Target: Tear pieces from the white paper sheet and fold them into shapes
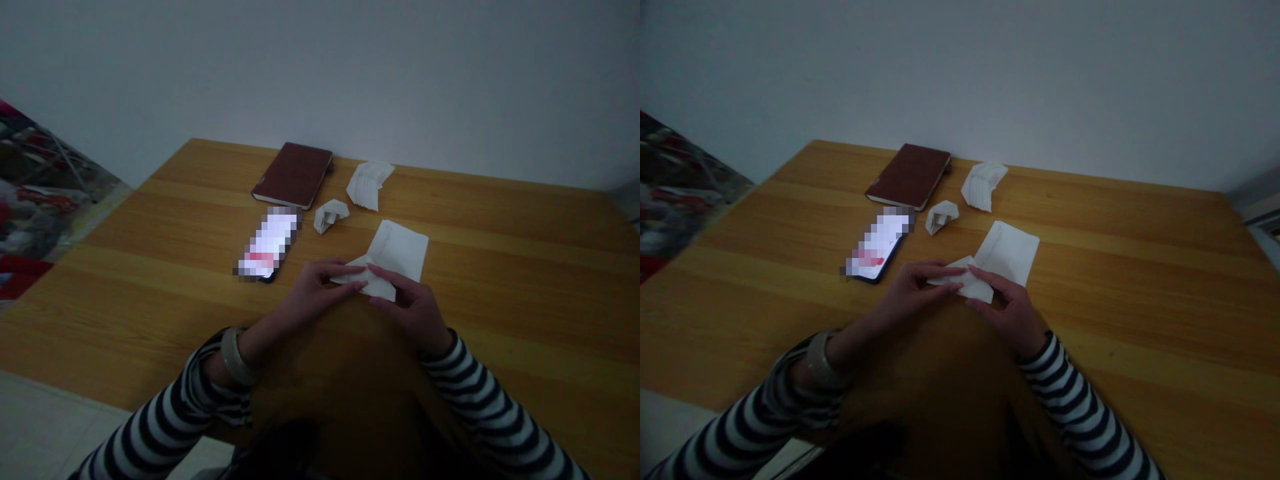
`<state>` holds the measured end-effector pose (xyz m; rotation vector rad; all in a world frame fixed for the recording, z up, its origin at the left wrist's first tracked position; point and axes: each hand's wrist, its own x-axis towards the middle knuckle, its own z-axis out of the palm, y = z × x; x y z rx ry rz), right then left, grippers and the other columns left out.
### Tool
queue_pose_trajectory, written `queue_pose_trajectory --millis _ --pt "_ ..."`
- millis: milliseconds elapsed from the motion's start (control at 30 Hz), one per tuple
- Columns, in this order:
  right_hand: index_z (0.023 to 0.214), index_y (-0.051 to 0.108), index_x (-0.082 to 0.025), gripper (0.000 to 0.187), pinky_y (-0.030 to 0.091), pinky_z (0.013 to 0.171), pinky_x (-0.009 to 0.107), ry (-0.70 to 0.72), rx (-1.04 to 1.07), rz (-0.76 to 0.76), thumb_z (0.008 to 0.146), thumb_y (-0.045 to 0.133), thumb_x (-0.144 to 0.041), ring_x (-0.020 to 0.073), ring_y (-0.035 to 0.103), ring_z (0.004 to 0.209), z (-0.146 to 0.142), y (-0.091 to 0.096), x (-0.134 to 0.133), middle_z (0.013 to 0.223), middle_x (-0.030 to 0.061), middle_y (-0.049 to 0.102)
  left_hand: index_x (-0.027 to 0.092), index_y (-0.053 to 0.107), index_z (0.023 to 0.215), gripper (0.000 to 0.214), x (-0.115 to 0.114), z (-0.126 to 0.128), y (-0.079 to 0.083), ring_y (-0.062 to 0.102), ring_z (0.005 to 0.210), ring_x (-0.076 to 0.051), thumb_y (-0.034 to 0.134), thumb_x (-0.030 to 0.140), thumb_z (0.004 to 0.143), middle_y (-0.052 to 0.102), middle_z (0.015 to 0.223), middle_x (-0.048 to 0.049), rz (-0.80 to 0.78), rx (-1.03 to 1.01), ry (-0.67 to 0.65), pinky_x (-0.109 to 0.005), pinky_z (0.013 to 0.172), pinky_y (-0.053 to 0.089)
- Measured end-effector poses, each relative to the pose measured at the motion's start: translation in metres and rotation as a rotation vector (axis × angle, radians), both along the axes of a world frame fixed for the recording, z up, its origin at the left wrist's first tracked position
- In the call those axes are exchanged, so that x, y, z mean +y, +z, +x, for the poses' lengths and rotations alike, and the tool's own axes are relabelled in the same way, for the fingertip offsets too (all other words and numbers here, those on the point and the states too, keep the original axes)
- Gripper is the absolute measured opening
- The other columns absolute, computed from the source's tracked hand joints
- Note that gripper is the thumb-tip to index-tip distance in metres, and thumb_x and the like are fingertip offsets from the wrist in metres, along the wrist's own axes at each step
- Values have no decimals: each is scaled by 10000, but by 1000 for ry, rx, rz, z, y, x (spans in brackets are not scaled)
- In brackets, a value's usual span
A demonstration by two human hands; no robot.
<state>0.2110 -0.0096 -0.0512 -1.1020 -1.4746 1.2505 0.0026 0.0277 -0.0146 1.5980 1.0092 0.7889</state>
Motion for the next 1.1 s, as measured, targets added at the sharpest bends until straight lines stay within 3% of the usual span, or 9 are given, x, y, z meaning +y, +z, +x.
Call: queue_pose_trajectory --millis 267,333,400,500,567,700,833,967,1100 --pt "1230 657 -237 443 504 1020 484 -72 -45 19 800 735 -308 241 647 1146 -3 0 -2 1263 88 676 188 740 1091 308 -2 3 -4 661 833 -172 679 371 851 726 1010 -99 -14 4 8 -260 657 517" --pt "1184 688 -227 377 553 940 435 -110 -67 22 817 709 -311 228 683 1062 -5 3 -2 1193 80 714 186 753 1056 269 -2 3 -7 658 812 -165 668 351 862 736 963 -90 -3 6 24 -261 661 510" --pt "1099 731 -215 283 597 754 355 -161 -137 29 841 672 -316 195 717 853 -7 6 -3 1050 68 763 181 773 979 212 -2 4 -9 661 789 -161 669 324 862 751 896 -76 1 11 57 -271 684 509" --pt "962 772 -204 206 455 445 240 -242 -256 38 860 640 -326 111 553 471 -7 9 -3 704 18 747 180 773 934 183 -3 5 -12 676 803 -172 734 301 803 768 901 -68 -18 26 82 -291 730 516" --pt "930 772 -206 187 355 394 218 -283 -278 50 847 656 -328 87 436 404 -8 9 -3 575 -17 674 178 758 970 243 -3 6 -12 673 814 -175 777 291 756 765 943 -66 -27 15 85 -289 732 515" --pt "999 736 -210 200 376 427 220 -340 -249 72 874 614 -308 95 458 459 -9 6 -3 644 -13 658 133 719 968 250 -4 9 -14 624 698 -134 729 319 802 728 852 -56 -118 -106 131 -230 606 473" --pt "1122 687 -229 305 514 565 285 -336 -276 81 836 664 -333 150 597 623 -13 2 -3 804 22 691 142 607 1172 409 -8 13 -16 498 511 -85 689 362 838 590 613 33 -233 -147 99 -177 458 349" --pt "1133 655 -240 340 561 841 423 -281 -168 17 810 699 -341 235 675 949 -17 0 -3 1032 63 718 175 533 1243 452 -13 15 -17 556 614 -101 675 351 852 636 764 0 -206 -121 11 -184 516 403" --pt "1254 536 -233 378 596 695 356 -101 76 -144 889 599 -308 186 702 760 -18 8 -4 945 60 732 199 420 1344 487 -12 12 -15 586 612 -108 580 377 920 663 812 -23 -245 -147 -44 -187 503 409"
